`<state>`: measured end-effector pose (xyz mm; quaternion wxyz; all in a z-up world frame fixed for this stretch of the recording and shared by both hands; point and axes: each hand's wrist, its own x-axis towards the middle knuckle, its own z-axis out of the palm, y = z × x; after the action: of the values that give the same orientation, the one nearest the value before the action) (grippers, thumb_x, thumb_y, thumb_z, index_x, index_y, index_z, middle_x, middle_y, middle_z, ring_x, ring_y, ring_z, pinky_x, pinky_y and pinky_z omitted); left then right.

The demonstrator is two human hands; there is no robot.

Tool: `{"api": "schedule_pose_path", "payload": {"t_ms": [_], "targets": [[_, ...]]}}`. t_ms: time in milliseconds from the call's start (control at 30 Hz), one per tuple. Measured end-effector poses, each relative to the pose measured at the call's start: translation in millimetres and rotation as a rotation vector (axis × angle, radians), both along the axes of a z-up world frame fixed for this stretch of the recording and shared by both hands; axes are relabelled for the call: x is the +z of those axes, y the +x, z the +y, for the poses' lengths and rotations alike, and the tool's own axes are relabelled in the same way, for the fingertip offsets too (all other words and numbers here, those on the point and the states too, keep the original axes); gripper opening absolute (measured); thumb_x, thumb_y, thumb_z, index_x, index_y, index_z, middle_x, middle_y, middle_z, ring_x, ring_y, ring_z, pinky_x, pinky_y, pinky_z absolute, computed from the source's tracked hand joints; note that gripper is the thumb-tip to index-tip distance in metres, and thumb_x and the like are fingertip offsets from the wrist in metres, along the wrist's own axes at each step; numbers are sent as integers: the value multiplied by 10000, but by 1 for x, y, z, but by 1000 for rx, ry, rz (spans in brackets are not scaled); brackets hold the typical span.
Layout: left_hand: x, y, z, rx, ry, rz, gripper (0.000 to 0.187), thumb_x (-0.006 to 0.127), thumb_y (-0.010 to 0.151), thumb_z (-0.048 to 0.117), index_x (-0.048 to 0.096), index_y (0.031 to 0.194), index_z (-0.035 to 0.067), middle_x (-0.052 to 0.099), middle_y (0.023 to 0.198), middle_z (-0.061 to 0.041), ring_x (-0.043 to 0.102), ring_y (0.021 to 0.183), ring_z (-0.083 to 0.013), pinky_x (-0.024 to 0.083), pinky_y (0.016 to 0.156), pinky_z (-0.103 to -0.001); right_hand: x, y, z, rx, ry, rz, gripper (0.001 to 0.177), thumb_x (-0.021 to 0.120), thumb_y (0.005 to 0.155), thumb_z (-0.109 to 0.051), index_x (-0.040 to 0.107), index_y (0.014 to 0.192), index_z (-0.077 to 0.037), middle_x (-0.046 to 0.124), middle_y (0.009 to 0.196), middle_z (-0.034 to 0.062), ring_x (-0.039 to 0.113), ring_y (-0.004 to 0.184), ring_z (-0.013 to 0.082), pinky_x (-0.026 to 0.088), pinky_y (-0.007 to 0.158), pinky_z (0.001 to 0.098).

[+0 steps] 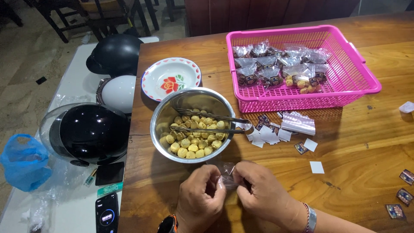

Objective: Manually filling small plastic bags with a specific number of round snacks from a metal bowl on a wooden table.

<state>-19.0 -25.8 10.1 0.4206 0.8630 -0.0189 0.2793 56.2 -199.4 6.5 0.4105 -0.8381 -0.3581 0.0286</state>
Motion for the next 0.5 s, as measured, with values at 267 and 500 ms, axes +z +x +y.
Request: {"api": "schedule_pose_path", "payload": {"t_ms": [267,500], "targets": [[0,3,1,-140,-443,106,56,794,832,70,746,821,96,767,783,18,685,676,-80,578,619,-230,-8,4,3,74,154,5,219,578,660,36,618,773,-148,651,737,-18,603,647,158,489,602,283],[-16,3,10,-464,-607,387,114,754,816,16,680,795,100,632,753,25,534,693,-86,455,627,-251,-17,12,1,125,262,137,207,591,600,50,611,622,-155,681,694,-19,642,644,148,494,600,293]]}}
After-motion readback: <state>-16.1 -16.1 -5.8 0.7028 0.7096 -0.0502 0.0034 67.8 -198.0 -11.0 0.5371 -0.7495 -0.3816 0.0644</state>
